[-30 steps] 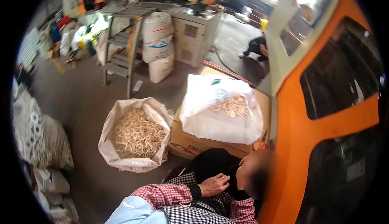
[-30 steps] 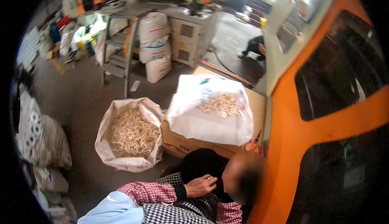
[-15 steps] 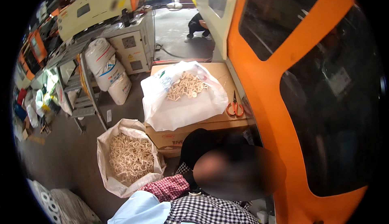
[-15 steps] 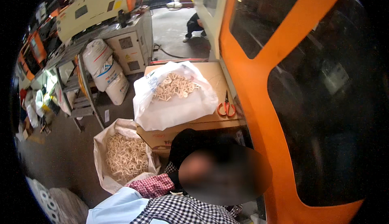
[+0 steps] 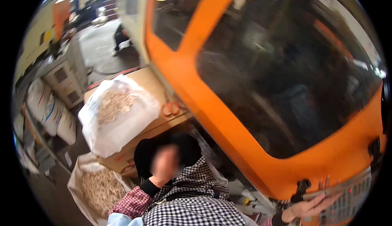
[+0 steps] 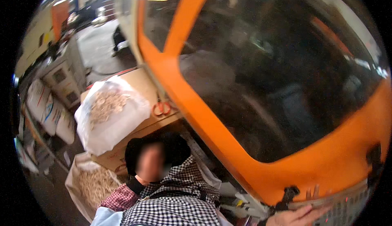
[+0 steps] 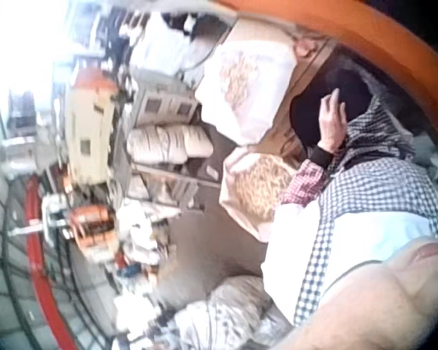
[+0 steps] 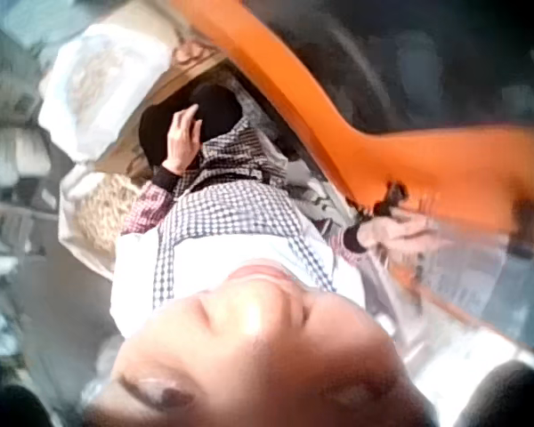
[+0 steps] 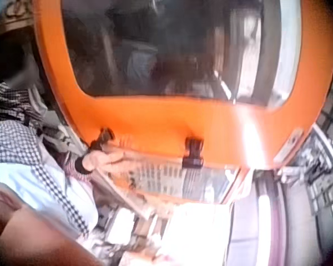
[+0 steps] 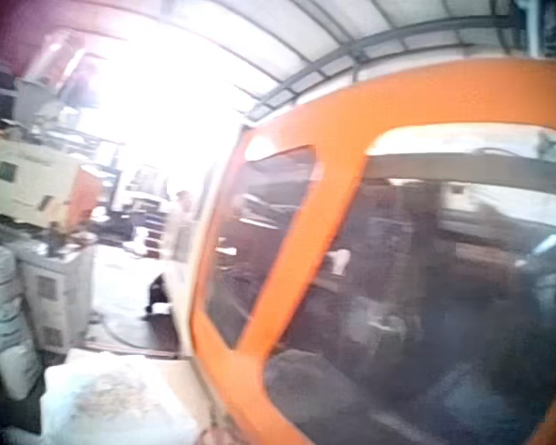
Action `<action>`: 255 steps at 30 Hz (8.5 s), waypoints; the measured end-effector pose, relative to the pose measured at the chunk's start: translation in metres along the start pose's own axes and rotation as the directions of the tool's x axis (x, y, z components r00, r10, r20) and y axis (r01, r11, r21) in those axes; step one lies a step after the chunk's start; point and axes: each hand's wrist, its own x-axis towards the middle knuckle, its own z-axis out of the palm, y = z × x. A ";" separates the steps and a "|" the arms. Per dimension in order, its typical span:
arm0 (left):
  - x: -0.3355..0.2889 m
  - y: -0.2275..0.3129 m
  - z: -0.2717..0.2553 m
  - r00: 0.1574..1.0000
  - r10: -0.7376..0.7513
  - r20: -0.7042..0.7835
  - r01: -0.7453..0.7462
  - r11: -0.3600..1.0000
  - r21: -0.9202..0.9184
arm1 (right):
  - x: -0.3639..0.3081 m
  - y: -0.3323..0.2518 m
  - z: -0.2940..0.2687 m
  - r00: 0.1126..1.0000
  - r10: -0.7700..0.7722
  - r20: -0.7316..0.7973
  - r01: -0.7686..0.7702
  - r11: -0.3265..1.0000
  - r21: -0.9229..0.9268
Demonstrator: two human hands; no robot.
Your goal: The person repeatedly opens an injection molding machine, retrieves a white plastic component, and assembles it with a small metal pin. The assembled parts are placed into a bag on the workbench.
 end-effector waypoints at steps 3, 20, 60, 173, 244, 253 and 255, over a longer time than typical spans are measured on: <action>0.056 0.069 -0.007 0.960 0.280 -0.020 -0.281 0.958 -0.048 | -0.011 0.001 0.019 0.996 -0.079 0.044 0.068 0.975 0.212; 0.179 0.193 0.026 0.987 0.049 0.153 0.073 0.712 -0.698 | -0.012 -0.048 0.135 0.988 -0.034 0.154 -0.099 0.623 0.776; 0.262 0.094 -0.016 0.894 0.030 -0.446 -0.132 0.971 -0.199 | 0.035 -0.039 0.350 0.837 0.543 0.070 -0.431 0.574 0.696; 0.165 0.096 0.211 0.402 -0.237 0.884 0.911 0.003 -0.413 | -0.105 0.145 0.191 0.334 -0.073 0.940 -0.331 0.924 0.190; 0.143 0.089 0.086 0.457 -0.564 0.688 0.818 -0.037 -0.574 | 0.046 0.175 0.594 0.769 0.365 0.526 -0.357 0.926 -0.121; 0.175 0.114 0.088 0.618 -0.534 0.577 0.758 0.209 -0.618 | 0.037 0.104 0.461 0.886 0.146 0.441 -0.337 0.855 0.395; 0.184 0.115 0.091 0.653 -0.533 0.538 0.696 0.144 -0.703 | 0.021 0.040 0.362 0.593 -0.168 0.787 -0.452 0.740 0.498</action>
